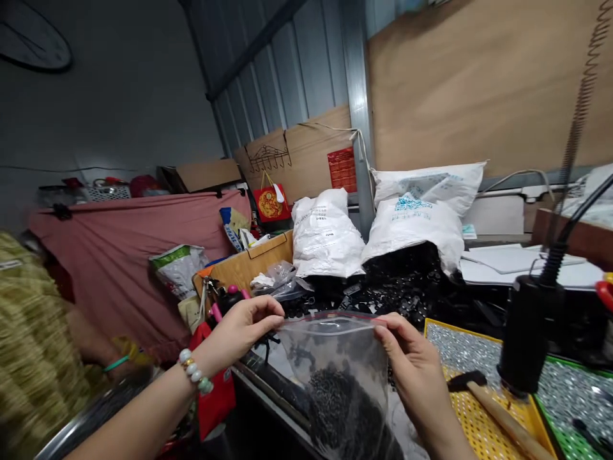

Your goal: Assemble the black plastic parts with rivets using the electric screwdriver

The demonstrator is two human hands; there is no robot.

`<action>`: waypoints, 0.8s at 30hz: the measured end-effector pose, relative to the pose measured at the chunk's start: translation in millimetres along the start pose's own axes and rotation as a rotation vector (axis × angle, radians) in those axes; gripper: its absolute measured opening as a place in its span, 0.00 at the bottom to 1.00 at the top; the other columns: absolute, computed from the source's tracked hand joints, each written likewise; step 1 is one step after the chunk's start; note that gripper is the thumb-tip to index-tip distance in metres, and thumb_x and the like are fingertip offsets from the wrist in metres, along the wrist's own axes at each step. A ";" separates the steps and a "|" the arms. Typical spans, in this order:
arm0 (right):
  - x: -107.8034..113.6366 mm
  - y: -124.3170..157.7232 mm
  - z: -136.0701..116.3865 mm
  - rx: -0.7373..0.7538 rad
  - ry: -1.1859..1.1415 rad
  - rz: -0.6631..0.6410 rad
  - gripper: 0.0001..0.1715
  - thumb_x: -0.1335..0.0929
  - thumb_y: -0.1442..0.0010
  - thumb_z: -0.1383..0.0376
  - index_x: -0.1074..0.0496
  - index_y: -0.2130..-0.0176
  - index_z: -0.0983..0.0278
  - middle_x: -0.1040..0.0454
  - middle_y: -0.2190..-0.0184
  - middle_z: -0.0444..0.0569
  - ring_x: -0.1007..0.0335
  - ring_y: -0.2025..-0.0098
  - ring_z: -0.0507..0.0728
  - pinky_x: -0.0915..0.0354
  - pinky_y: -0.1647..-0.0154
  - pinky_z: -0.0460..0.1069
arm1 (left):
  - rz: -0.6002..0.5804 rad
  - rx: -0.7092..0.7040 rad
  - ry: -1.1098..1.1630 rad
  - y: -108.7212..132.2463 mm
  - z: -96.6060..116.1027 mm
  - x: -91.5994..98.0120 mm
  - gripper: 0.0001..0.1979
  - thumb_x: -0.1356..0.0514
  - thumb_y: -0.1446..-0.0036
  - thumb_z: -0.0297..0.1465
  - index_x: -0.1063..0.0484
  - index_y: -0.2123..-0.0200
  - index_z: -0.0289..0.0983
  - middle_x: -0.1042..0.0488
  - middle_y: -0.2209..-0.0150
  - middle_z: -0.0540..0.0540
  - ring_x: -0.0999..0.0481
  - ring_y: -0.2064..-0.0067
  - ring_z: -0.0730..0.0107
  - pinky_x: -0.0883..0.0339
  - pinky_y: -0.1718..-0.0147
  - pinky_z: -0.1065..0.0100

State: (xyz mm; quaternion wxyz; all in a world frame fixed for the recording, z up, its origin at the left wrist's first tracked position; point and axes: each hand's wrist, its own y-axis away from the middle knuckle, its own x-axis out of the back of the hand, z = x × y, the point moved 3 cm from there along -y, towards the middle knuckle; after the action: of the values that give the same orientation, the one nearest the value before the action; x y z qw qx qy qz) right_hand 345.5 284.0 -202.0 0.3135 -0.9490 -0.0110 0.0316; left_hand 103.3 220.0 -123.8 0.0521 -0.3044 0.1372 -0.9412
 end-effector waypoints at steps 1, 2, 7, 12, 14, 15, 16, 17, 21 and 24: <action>-0.9 -0.5 0.2 0.005 -0.010 -0.002 0.08 0.34 0.49 0.59 0.30 0.71 0.61 0.31 0.72 0.44 0.36 0.70 0.51 0.38 0.71 0.41 | 0.035 -0.012 -0.010 0.2 3.7 1.8 0.05 0.43 0.50 0.31 0.32 0.73 0.35 0.32 0.75 0.50 0.34 0.71 0.73 0.41 0.71 0.72; -1.9 -0.9 0.3 0.007 -0.017 -0.010 0.08 0.34 0.49 0.59 0.30 0.71 0.61 0.31 0.72 0.44 0.36 0.70 0.51 0.38 0.71 0.41 | 0.074 -0.029 -0.022 0.1 8.8 2.5 0.05 0.44 0.50 0.31 0.32 0.72 0.35 0.32 0.74 0.50 0.34 0.71 0.73 0.41 0.71 0.72; -5.2 -1.5 -3.6 0.006 -0.032 -0.064 0.08 0.35 0.47 0.60 0.31 0.71 0.62 0.32 0.74 0.44 0.37 0.71 0.51 0.40 0.72 0.42 | 0.041 -0.301 -0.131 -11.4 50.1 -18.8 0.04 0.43 0.50 0.29 0.28 0.73 0.36 0.31 0.69 0.49 0.32 0.64 0.71 0.41 0.62 0.70; -6.2 -0.3 -9.7 0.005 -0.033 -0.105 0.09 0.36 0.45 0.61 0.31 0.71 0.63 0.33 0.74 0.44 0.37 0.70 0.51 0.40 0.70 0.43 | -0.260 -0.377 -0.255 -32.2 62.1 -52.2 0.05 0.42 0.50 0.29 0.26 0.74 0.38 0.32 0.62 0.47 0.32 0.59 0.70 0.42 0.56 0.70; -6.0 -0.2 -11.2 -0.001 -0.029 -0.119 0.09 0.37 0.45 0.61 0.31 0.71 0.63 0.33 0.74 0.44 0.37 0.70 0.51 0.40 0.70 0.44 | -0.346 -0.339 -0.288 -36.7 58.3 -57.2 0.07 0.44 0.49 0.31 0.25 0.73 0.39 0.31 0.60 0.47 0.32 0.58 0.69 0.43 0.56 0.70; -5.7 -0.4 -11.9 -0.001 -0.028 -0.123 0.09 0.36 0.45 0.61 0.31 0.71 0.63 0.33 0.74 0.44 0.37 0.70 0.51 0.40 0.70 0.44 | -0.375 -0.329 -0.298 -37.7 56.6 -57.8 0.09 0.45 0.48 0.32 0.25 0.72 0.39 0.30 0.59 0.47 0.31 0.57 0.69 0.43 0.56 0.70; -5.4 -0.7 -12.5 0.001 -0.027 -0.126 0.08 0.36 0.45 0.61 0.31 0.71 0.63 0.33 0.74 0.44 0.37 0.70 0.51 0.40 0.70 0.44 | -0.394 -0.328 -0.304 -38.0 55.3 -57.6 0.11 0.47 0.46 0.33 0.25 0.71 0.39 0.30 0.59 0.46 0.31 0.58 0.69 0.42 0.56 0.71; -5.3 -1.2 -13.1 0.001 -0.025 -0.131 0.08 0.36 0.45 0.61 0.31 0.70 0.63 0.33 0.73 0.44 0.37 0.70 0.51 0.40 0.69 0.44 | -0.408 -0.328 -0.304 -37.9 54.6 -57.1 0.13 0.49 0.45 0.34 0.25 0.70 0.39 0.29 0.60 0.46 0.31 0.58 0.68 0.42 0.57 0.71; -7.4 -3.8 -15.8 -0.015 -0.004 -0.158 0.09 0.36 0.45 0.61 0.31 0.70 0.63 0.33 0.73 0.45 0.38 0.70 0.52 0.41 0.69 0.44 | -0.464 -0.358 -0.309 -35.6 56.3 -58.1 0.16 0.47 0.48 0.42 0.26 0.71 0.36 0.28 0.63 0.45 0.30 0.63 0.67 0.40 0.62 0.70; -11.6 -4.8 -20.0 -0.030 0.027 -0.196 0.09 0.37 0.45 0.60 0.32 0.71 0.63 0.33 0.74 0.44 0.39 0.70 0.51 0.42 0.70 0.44 | -0.440 -0.437 -0.421 -34.2 61.2 -64.4 0.12 0.39 0.56 0.40 0.28 0.75 0.37 0.29 0.63 0.47 0.31 0.64 0.68 0.41 0.66 0.71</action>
State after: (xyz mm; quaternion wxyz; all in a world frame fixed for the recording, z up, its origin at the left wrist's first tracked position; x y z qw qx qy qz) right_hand 335.3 275.5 -182.5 0.3009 -0.9483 -0.0998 -0.0122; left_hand 190.8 250.5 -102.4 -0.1903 -0.5173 0.2525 -0.7952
